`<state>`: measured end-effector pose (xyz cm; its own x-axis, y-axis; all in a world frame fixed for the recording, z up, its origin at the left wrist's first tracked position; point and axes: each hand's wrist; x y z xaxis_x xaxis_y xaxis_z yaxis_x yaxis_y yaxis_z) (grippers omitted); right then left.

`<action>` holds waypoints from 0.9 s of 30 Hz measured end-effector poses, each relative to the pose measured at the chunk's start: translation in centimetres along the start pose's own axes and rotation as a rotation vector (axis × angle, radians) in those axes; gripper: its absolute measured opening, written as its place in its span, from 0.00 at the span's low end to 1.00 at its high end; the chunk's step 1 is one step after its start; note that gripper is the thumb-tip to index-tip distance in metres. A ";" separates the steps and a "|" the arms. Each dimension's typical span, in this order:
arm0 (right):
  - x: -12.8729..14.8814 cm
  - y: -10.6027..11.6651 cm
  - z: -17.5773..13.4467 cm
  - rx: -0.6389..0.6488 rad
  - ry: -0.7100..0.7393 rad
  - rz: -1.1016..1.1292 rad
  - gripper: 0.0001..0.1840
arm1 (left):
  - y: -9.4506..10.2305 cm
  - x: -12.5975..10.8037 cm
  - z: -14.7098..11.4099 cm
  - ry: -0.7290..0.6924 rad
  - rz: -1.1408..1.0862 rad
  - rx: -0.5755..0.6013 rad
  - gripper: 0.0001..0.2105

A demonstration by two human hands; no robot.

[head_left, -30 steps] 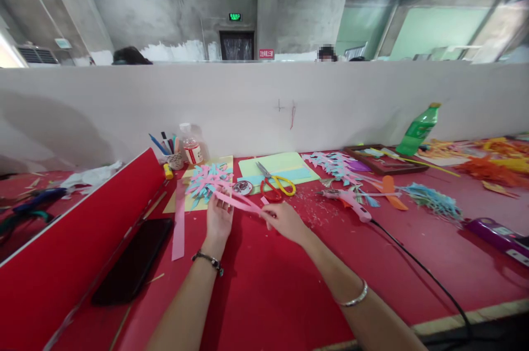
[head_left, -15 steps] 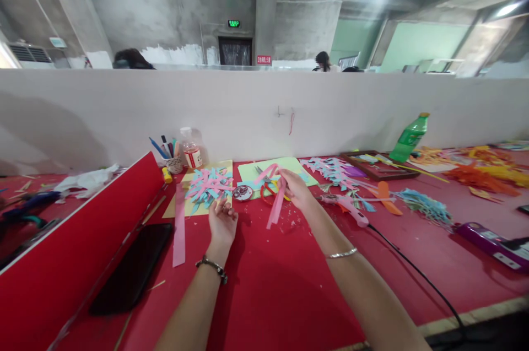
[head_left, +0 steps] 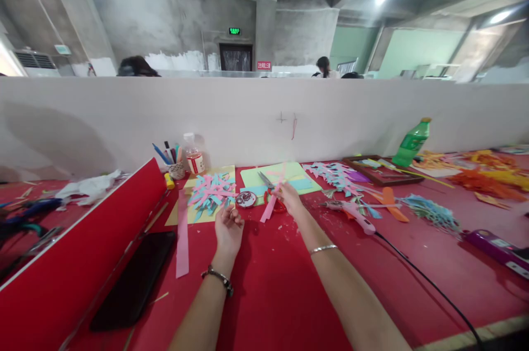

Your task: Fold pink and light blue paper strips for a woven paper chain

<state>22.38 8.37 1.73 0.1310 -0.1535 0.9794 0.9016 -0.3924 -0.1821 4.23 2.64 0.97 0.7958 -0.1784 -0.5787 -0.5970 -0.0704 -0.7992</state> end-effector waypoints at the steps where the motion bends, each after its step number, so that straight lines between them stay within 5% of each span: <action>1: -0.5 0.2 -0.2 -0.009 -0.007 -0.015 0.17 | 0.0 0.0 0.0 -0.008 0.028 0.002 0.09; 6: -0.5 0.9 -2.1 0.030 0.048 -0.098 0.20 | -0.7 0.1 0.1 -0.085 0.239 0.031 0.08; 10: 0.4 1.4 -5.7 0.258 0.126 -0.208 0.11 | -1.4 -1.9 -0.5 -0.134 0.493 0.106 0.05; 12: 0.5 1.8 -7.7 0.394 0.160 -0.259 0.08 | -0.9 -3.9 -1.1 -0.130 0.706 0.161 0.06; 13: 0.5 2.1 -8.7 0.448 0.174 -0.281 0.08 | -0.3 -5.0 -1.3 -0.188 1.065 0.212 0.06; 15: 0.3 2.5 -10.0 0.550 0.210 -0.337 0.08 | 1.3 -7.2 -1.7 -0.382 1.629 0.100 0.11; 17: 0.1 2.7 -10.7 0.628 0.237 -0.401 0.09 | 3.0 -8.9 -1.8 -0.552 2.016 -0.221 0.14; 20: 0.0 2.6 -10.9 0.693 0.248 -0.471 0.11 | 4.9 -10.3 -1.2 -0.605 2.294 -0.485 0.13; 27: 0.5 2.5 -11.5 0.743 0.308 -0.579 0.12 | 5.4 -9.7 0.0 -0.491 2.572 -0.426 0.09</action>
<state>20.00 -3.12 0.80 -0.4298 -0.3881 0.8153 0.8358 0.1707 0.5219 -6.68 3.97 2.25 -0.9901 -0.0898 0.1079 0.1288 -0.2765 0.9523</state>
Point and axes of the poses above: each hand's wrist, its own z-axis towards the middle knuckle, its own y-axis out of the back of the hand, x = y × z, and after that the axes turned 5 degrees about y, right-handed
